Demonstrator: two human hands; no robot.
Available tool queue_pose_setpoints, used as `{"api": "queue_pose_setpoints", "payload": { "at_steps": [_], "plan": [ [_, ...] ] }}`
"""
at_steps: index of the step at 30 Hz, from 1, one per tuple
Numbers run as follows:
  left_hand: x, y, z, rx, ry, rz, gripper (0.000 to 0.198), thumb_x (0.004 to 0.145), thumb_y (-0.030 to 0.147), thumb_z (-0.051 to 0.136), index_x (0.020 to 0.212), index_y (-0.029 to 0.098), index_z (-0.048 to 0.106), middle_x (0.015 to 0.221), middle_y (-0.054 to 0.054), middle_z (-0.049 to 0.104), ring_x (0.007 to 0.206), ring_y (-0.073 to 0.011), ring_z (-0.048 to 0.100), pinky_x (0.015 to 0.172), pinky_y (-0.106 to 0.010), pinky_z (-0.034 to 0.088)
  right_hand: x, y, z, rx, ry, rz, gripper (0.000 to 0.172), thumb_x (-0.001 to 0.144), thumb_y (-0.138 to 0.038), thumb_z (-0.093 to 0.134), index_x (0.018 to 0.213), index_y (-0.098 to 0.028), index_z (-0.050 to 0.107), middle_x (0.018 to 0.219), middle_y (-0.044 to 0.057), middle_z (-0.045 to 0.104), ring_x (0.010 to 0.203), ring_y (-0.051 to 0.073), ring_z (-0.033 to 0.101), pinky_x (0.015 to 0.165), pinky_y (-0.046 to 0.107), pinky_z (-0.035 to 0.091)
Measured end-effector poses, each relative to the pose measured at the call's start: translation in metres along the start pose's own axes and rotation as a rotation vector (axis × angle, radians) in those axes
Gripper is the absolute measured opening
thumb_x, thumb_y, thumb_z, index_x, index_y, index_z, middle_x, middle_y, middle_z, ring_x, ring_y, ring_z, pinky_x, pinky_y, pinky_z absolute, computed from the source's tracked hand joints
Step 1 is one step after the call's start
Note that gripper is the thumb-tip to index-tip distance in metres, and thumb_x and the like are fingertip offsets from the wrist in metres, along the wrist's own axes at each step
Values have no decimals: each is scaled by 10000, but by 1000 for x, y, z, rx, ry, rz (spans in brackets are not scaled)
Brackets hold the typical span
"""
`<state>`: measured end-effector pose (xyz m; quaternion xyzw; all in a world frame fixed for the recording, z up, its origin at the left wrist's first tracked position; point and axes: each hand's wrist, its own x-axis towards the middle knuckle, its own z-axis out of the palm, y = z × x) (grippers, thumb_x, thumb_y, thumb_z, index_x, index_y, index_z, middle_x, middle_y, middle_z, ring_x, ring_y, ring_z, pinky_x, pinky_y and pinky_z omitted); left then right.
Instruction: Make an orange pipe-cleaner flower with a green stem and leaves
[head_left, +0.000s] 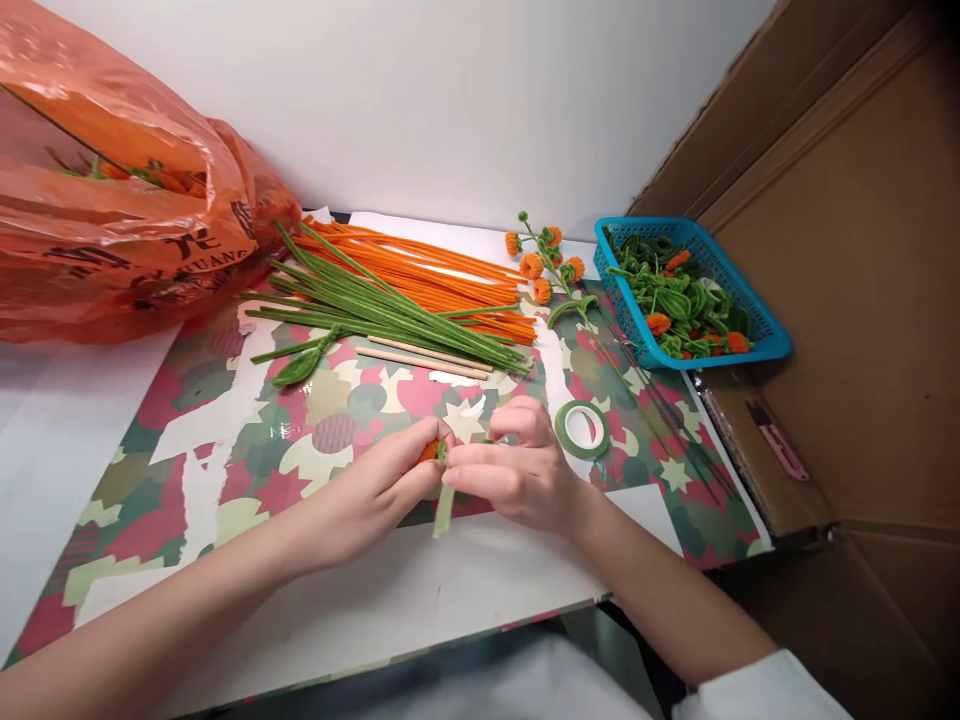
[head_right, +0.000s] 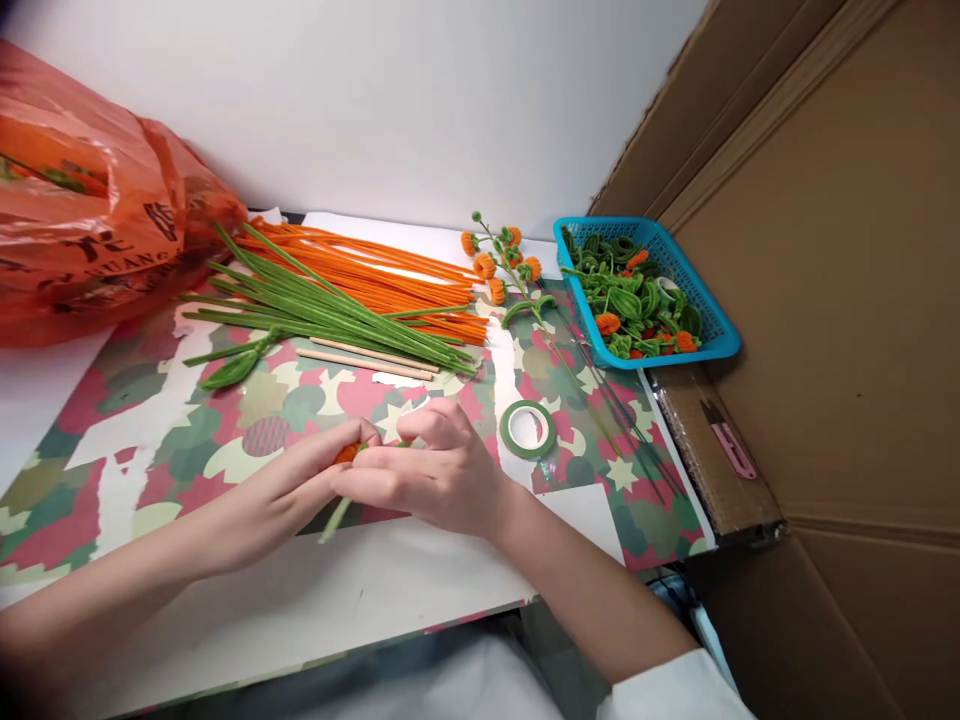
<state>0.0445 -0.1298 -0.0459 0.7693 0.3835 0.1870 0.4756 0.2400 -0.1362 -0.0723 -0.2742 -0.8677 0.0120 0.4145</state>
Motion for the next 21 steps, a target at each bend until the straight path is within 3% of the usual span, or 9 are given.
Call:
{"api": "queue_pose_setpoints", "payload": {
  "at_steps": [3,6,8,10,13,15,17,21],
  "plan": [
    [-2,-1,0,-15,-18,-50,199,918,225,301,740,229,391,662,32,452,565,-123,440,491,-220,437,0,-2,0,104,36,98,357,810,-27,527,982,-331,601,874,-56,726,838,170,540,794,325,448],
    [-3,-2,3,75,56,-61,162,884,190,302,741,233,364,640,40,441,544,-126,418,472,-222,405,0,-7,1,240,119,211,334,755,-49,540,987,-287,585,818,-19,698,830,190,566,804,365,466],
    [-3,-2,6,196,154,-43,129,858,157,318,762,232,361,628,45,434,515,-124,400,450,-221,378,1,-14,2,345,300,415,210,771,-125,559,932,-259,580,807,3,647,816,192,573,788,376,472],
    [-3,-3,9,335,257,30,120,843,127,331,783,224,367,636,38,441,512,-129,409,452,-227,372,2,-22,6,517,484,741,97,795,-251,607,878,-236,560,803,7,568,765,171,553,704,331,474],
    [-1,-5,13,542,381,209,143,851,90,330,795,209,386,668,5,459,562,-152,447,494,-248,398,8,-33,13,890,408,1186,338,681,-370,782,836,-221,522,778,-19,555,629,111,513,579,255,454],
    [0,-7,15,652,436,307,156,868,77,335,800,198,405,675,-11,464,582,-164,452,511,-261,403,12,-37,16,1099,318,1361,403,620,-413,830,799,-207,533,709,-26,582,574,95,506,549,239,449],
    [2,-10,17,727,464,360,164,883,69,343,804,190,419,679,-22,475,592,-171,453,525,-269,404,14,-39,19,1189,292,1431,378,618,-435,829,743,-187,572,632,-28,589,552,88,510,553,232,451],
    [3,-12,18,747,474,367,152,904,85,353,817,181,432,704,-39,500,605,-176,464,535,-276,408,13,-40,22,1196,323,1413,300,636,-406,818,682,-173,633,585,-31,585,552,89,520,548,229,450]
  ]
}}
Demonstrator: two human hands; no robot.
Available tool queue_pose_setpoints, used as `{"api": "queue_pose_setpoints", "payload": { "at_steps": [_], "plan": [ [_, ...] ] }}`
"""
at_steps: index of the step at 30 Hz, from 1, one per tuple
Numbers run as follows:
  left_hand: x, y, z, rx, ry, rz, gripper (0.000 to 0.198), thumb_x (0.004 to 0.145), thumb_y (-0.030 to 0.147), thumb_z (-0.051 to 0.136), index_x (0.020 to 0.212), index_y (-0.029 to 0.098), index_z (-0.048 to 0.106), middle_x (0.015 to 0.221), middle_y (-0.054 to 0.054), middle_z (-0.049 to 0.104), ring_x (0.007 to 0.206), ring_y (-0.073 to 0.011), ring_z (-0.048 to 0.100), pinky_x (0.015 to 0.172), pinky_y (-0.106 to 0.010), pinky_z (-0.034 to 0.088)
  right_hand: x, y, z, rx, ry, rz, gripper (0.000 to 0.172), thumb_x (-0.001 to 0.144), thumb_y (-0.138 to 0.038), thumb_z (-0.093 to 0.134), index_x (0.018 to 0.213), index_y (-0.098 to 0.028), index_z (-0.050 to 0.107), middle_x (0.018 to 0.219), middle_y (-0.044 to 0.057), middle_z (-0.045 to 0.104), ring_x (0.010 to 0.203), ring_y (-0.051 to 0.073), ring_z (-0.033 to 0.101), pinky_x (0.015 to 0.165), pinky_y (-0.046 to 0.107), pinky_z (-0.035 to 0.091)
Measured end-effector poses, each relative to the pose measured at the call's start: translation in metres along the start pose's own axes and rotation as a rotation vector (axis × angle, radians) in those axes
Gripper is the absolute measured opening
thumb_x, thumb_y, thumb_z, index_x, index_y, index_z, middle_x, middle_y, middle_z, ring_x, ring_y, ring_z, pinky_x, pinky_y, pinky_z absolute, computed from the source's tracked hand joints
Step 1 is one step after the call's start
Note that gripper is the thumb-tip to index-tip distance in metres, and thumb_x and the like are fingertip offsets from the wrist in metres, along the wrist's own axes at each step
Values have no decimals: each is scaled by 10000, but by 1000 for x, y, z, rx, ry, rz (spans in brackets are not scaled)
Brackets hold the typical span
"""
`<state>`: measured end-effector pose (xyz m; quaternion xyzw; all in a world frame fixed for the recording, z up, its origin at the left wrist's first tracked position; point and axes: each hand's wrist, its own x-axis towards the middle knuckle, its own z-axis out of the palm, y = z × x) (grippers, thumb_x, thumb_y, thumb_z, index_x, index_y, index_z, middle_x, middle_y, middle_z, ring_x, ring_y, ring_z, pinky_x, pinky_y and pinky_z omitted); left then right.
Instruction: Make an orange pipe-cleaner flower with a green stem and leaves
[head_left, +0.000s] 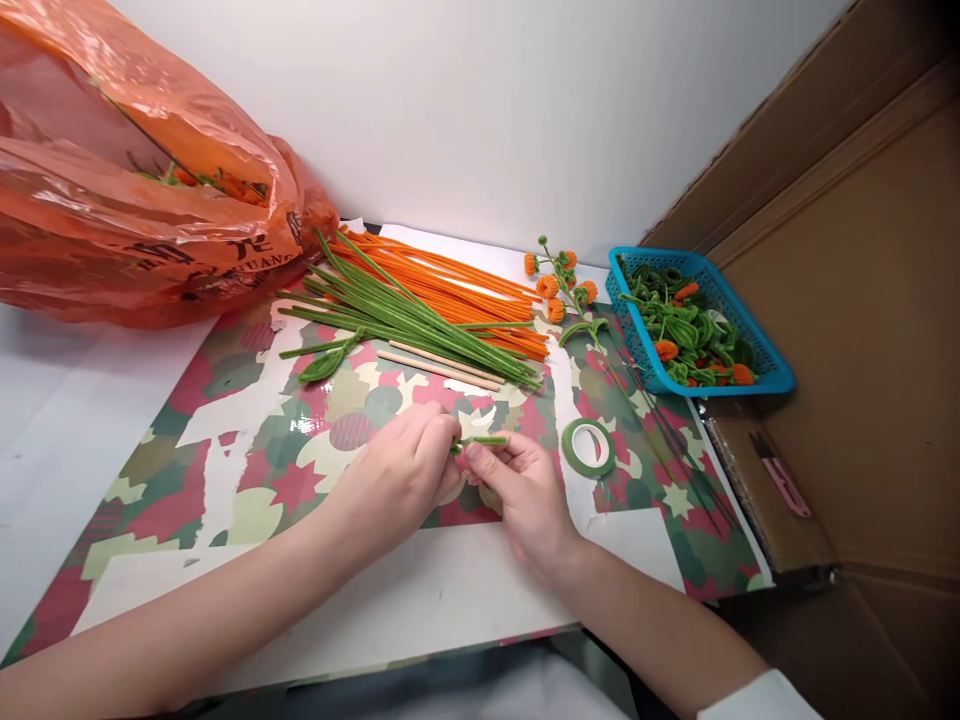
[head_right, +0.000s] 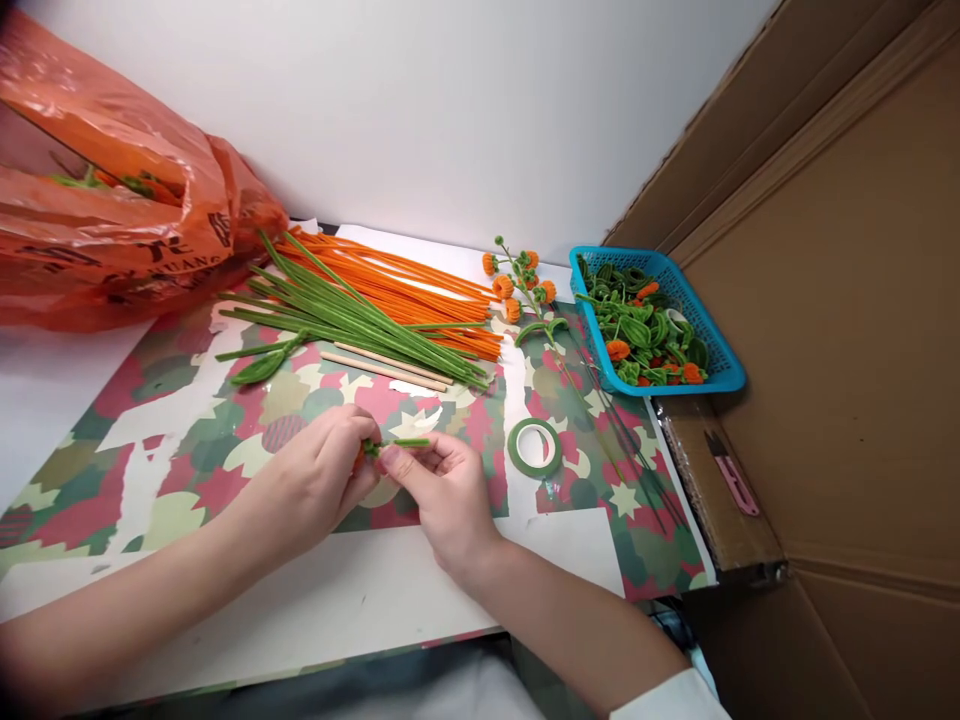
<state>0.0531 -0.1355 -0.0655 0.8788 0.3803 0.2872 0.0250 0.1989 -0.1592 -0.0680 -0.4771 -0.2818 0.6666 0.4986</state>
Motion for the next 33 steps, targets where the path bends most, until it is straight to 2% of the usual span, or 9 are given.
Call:
{"api": "queue_pose_setpoints", "payload": {
  "at_steps": [8,14,17,20,23,27,29,33],
  "plan": [
    [-1,3,1,-240,-136,-192,113,875,134,327,832,201,408,711,-11,494,605,-166,502,542,-271,428,1,6,-5,-180,35,-298,101,722,-211,727,687,-192,634,793,20,685,640,122,603,544,247,492],
    [-1,6,-5,-439,-267,-429,66,835,193,328,823,219,388,665,24,447,562,-153,429,515,-264,367,2,4,-6,-230,61,-390,155,699,-168,727,613,-196,600,781,31,715,694,152,671,573,257,548],
    [2,5,-14,-667,-386,-559,65,859,222,334,814,226,381,617,56,389,535,-134,353,496,-243,314,2,1,-9,-327,23,-509,214,709,-149,722,589,-201,553,787,40,729,715,163,696,563,250,553],
    [5,-1,-23,-911,-482,-630,131,895,274,353,786,217,398,683,41,408,601,-127,364,547,-242,320,3,-2,-12,-378,-28,-593,289,713,-141,731,594,-212,477,794,36,742,693,161,707,574,255,565],
    [8,-8,-26,-1179,-595,-729,142,879,277,409,763,200,436,691,39,390,615,-118,333,554,-238,289,5,-5,-14,-320,-96,-575,297,706,-140,754,727,-234,473,776,-3,745,709,159,722,647,275,593],
    [11,-15,-21,-1665,-798,-867,47,772,210,466,761,170,486,668,26,442,582,-105,312,536,-234,261,7,-9,-15,-212,-221,-469,458,668,-184,819,878,-267,421,739,-60,734,685,142,721,668,264,596],
    [12,-17,-19,-1780,-838,-920,42,725,193,481,743,161,501,624,27,457,542,-96,288,511,-231,233,8,-10,-15,-191,-256,-417,508,650,-241,845,902,-271,405,734,-63,726,680,139,715,672,264,593],
    [12,-18,-17,-1859,-854,-1008,38,700,202,503,691,165,501,573,22,473,493,-92,279,494,-229,215,9,-9,-15,-202,-279,-344,537,647,-314,849,941,-274,401,733,-51,693,698,138,692,701,293,578]
  ]
}}
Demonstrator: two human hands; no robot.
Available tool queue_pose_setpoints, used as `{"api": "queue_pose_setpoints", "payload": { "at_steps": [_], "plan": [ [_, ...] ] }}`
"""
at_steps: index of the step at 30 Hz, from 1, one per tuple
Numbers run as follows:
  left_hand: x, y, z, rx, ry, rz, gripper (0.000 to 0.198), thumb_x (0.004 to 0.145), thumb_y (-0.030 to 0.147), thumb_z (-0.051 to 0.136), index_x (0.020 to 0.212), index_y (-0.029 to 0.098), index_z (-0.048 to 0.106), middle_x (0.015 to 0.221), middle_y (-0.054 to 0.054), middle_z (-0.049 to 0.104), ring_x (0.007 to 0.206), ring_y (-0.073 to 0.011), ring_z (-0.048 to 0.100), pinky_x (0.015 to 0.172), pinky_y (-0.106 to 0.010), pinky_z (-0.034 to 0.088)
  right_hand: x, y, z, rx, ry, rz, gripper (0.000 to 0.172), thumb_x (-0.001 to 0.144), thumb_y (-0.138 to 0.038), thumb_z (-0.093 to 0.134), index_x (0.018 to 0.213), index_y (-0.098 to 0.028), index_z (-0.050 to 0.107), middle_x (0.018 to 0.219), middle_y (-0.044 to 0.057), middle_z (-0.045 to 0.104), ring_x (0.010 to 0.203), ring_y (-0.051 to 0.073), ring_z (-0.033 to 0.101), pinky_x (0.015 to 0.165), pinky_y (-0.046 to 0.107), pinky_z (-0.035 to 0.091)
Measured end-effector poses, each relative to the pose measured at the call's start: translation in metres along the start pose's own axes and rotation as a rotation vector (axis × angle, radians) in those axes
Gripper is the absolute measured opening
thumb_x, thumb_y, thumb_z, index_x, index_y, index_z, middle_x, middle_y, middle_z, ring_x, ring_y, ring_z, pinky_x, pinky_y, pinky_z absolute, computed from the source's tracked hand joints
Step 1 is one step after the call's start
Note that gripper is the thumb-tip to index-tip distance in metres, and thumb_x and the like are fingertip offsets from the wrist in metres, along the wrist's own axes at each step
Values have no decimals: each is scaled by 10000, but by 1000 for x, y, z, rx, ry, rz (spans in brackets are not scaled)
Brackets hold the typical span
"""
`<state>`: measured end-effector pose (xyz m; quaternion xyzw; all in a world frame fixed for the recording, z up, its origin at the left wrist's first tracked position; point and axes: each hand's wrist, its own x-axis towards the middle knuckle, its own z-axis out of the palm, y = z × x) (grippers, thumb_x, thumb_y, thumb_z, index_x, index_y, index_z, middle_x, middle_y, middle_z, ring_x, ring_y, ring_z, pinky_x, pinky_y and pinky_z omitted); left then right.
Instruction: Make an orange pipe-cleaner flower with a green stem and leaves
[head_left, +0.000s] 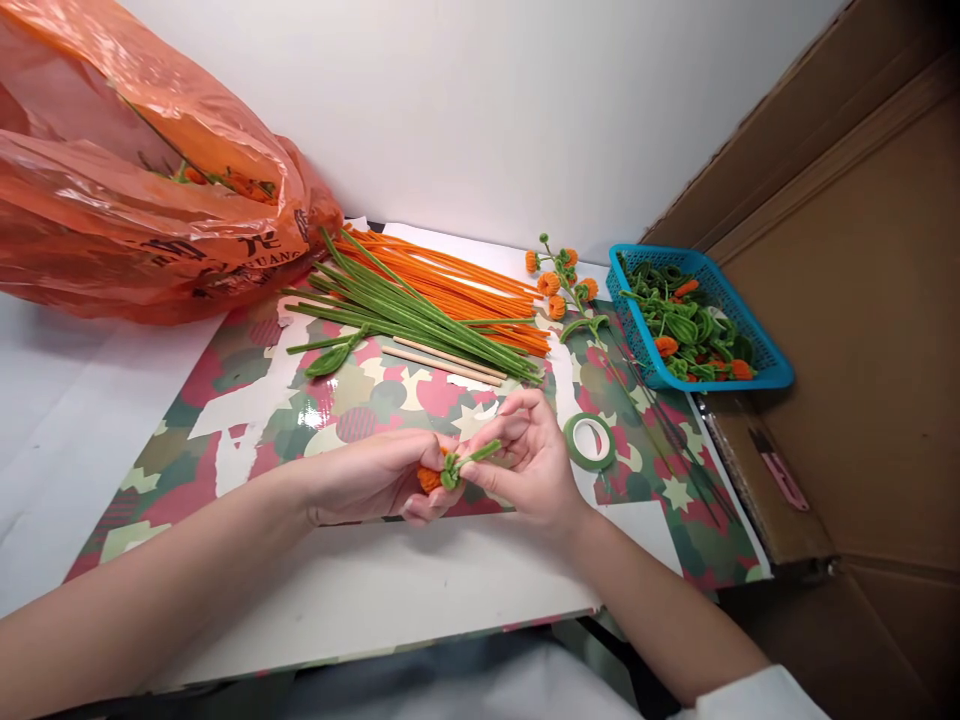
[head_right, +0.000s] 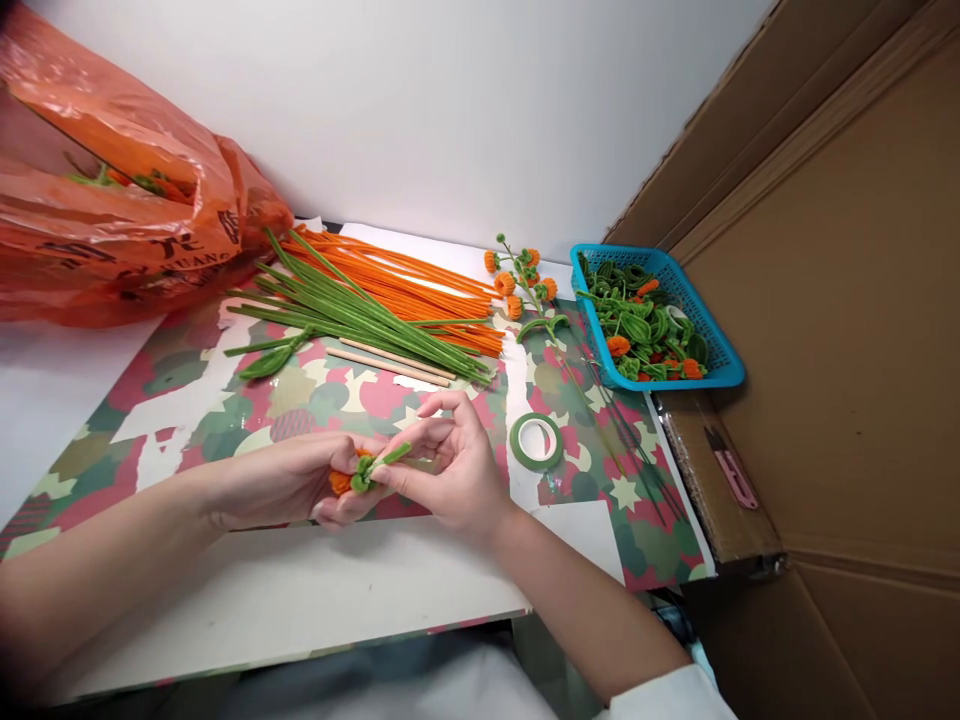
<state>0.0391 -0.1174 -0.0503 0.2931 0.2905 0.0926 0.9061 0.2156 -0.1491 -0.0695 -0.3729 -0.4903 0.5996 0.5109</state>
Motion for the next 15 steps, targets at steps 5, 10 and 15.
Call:
{"api": "queue_pose_setpoints", "payload": {
  "at_steps": [5,10,15],
  "plan": [
    [1,0,-2,-16,-29,-74,44,660,220,492,672,179,503,511,11,475,448,-101,264,478,-235,191,-1,-2,2,-24,-58,14,511,676,-264,816,964,-281,394,730,-57,648,706,128,647,688,285,543],
    [3,-2,-3,31,-52,-68,62,656,245,477,649,185,490,473,4,472,422,-106,285,457,-241,199,-3,-2,2,-59,-102,-44,463,707,-157,760,964,-280,395,758,-59,636,715,114,623,682,261,509],
    [3,-2,-3,182,25,24,107,682,243,424,689,184,514,621,-24,567,543,-139,442,530,-255,351,-4,2,2,-136,-85,-106,406,738,-103,690,970,-278,406,778,-56,628,706,110,614,671,257,498]
  ]
}}
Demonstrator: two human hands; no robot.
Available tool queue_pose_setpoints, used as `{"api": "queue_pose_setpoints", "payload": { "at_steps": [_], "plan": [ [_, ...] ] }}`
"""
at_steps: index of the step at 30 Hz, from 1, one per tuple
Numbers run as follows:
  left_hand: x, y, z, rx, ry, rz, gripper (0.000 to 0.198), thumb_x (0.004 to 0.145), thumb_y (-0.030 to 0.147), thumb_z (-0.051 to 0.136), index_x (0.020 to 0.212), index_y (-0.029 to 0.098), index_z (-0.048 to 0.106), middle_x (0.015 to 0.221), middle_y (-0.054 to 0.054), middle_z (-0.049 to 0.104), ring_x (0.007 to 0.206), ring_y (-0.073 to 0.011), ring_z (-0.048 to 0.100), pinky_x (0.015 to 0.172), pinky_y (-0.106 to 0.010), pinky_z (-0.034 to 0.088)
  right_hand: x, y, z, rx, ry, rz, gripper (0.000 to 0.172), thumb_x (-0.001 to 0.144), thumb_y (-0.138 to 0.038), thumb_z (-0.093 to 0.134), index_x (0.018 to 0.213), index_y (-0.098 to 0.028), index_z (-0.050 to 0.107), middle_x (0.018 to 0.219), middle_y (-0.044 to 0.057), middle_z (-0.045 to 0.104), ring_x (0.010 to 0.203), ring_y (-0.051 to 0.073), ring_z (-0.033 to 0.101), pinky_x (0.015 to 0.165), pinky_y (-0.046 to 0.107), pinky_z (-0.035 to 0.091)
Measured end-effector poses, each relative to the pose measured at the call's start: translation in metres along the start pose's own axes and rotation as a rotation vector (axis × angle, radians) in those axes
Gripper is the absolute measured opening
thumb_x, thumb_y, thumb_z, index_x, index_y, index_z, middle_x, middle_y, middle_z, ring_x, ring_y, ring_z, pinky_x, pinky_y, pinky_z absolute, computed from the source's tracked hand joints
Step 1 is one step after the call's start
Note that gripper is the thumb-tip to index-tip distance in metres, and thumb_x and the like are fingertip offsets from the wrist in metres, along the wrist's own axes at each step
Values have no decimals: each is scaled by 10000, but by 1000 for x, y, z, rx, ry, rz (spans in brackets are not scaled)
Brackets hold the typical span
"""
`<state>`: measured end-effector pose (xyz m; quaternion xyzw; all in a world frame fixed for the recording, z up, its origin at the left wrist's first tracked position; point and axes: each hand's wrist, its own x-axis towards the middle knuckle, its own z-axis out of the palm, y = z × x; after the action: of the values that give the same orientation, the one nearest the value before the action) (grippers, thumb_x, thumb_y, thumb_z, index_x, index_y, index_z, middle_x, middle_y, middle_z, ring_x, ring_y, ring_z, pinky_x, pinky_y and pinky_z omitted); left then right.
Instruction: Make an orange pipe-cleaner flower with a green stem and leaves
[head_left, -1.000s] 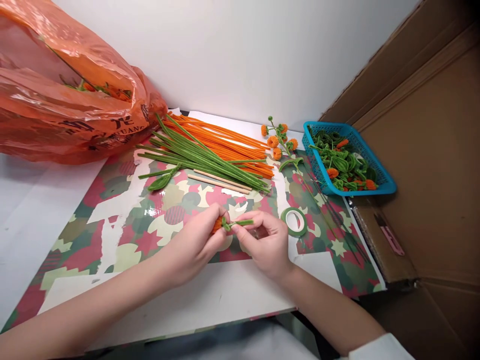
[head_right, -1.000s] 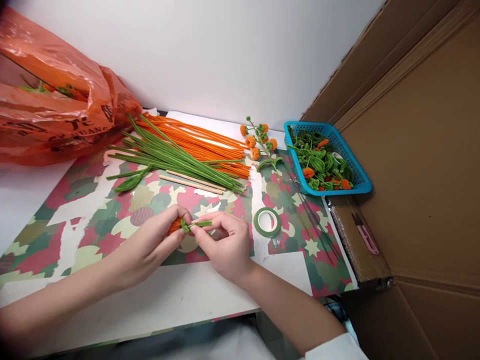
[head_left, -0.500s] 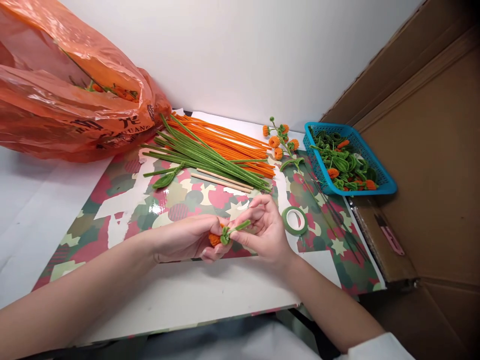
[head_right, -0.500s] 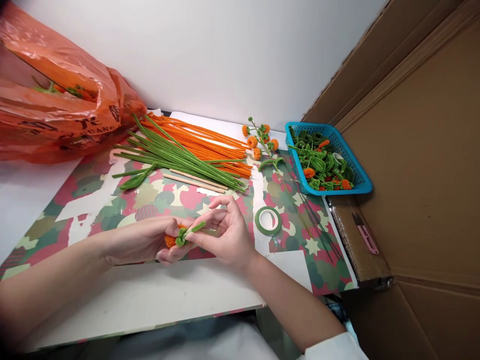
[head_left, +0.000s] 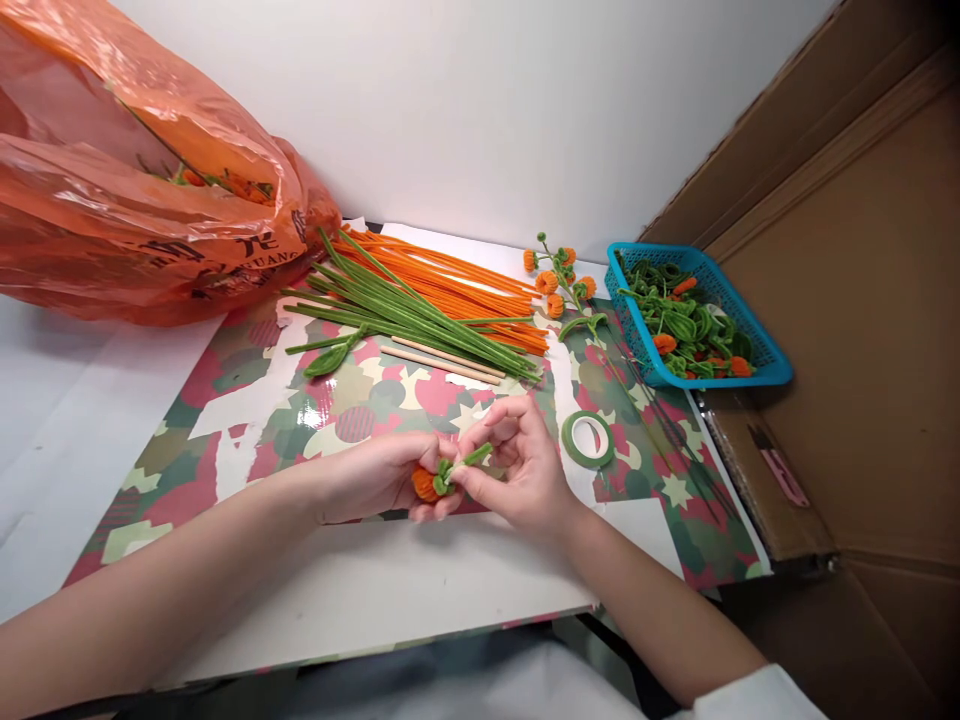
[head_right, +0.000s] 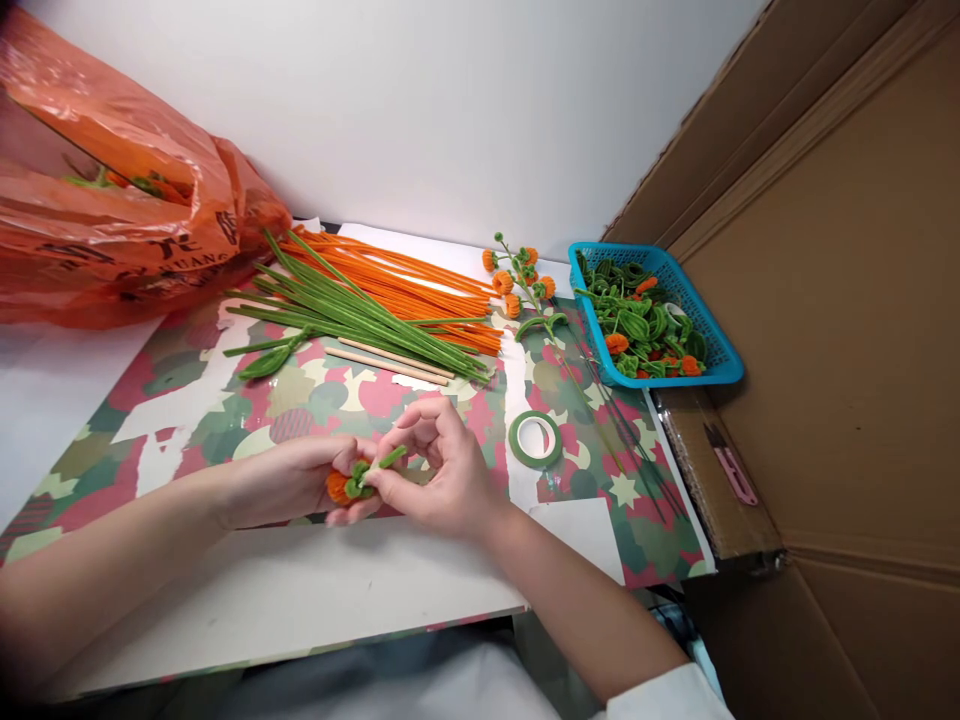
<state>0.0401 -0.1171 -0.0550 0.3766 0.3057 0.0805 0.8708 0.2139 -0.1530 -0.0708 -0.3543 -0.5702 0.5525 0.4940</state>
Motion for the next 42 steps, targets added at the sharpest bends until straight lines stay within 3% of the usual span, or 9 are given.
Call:
{"api": "queue_pose_setpoints", "payload": {
  "at_steps": [6,9,15,19,26,29,33,37,42],
  "plan": [
    [-5,2,12,804,458,500,185,789,280,541,956,203,558,948,-36,621,831,-187,564,721,-288,460,3,4,-1,-82,153,40,350,736,-134,678,947,-263,430,775,-44,621,719,118,610,675,252,503],
    [-6,0,19,1165,655,740,97,810,219,552,905,199,551,955,-46,640,870,-188,572,770,-294,452,4,4,-1,-60,204,75,339,733,-136,679,932,-260,434,752,-51,608,700,115,605,663,247,507],
    [-1,-4,24,1439,826,668,25,800,191,519,784,194,538,772,-29,620,715,-186,542,630,-291,401,6,2,1,-6,214,129,341,725,-143,689,917,-255,430,744,-58,612,694,110,606,654,238,504],
    [-5,1,23,1258,738,501,93,800,257,520,743,193,555,683,-7,586,641,-166,512,569,-265,377,5,1,2,-5,200,134,349,719,-147,700,911,-252,429,748,-56,619,686,105,600,644,230,495],
    [-12,17,16,739,419,168,176,791,338,548,718,184,594,654,8,590,604,-139,515,515,-221,379,5,-2,-5,30,92,150,387,705,-201,765,914,-257,444,780,-47,643,702,110,621,677,247,514],
    [-11,17,16,703,414,186,154,782,321,544,726,184,588,650,10,590,588,-137,520,514,-224,402,5,-2,-7,-11,92,153,382,707,-260,778,901,-255,450,782,-37,649,705,122,630,668,257,520],
    [-12,13,18,883,515,320,114,793,290,544,810,194,603,760,-4,655,688,-161,574,610,-248,453,5,-1,-6,-12,98,164,407,685,-280,798,895,-249,451,776,-37,646,684,117,623,659,255,524],
    [-13,8,18,999,527,351,117,810,287,526,763,197,584,693,7,621,641,-149,533,575,-240,411,4,1,-5,-34,93,162,375,709,-275,776,901,-252,455,770,-34,642,680,122,625,637,254,516],
    [-14,10,13,734,401,220,140,829,288,524,732,191,557,646,21,542,592,-123,488,514,-216,351,3,0,-7,-64,68,96,343,736,-226,754,930,-258,473,769,-29,659,712,131,641,664,266,507]
  ]
}}
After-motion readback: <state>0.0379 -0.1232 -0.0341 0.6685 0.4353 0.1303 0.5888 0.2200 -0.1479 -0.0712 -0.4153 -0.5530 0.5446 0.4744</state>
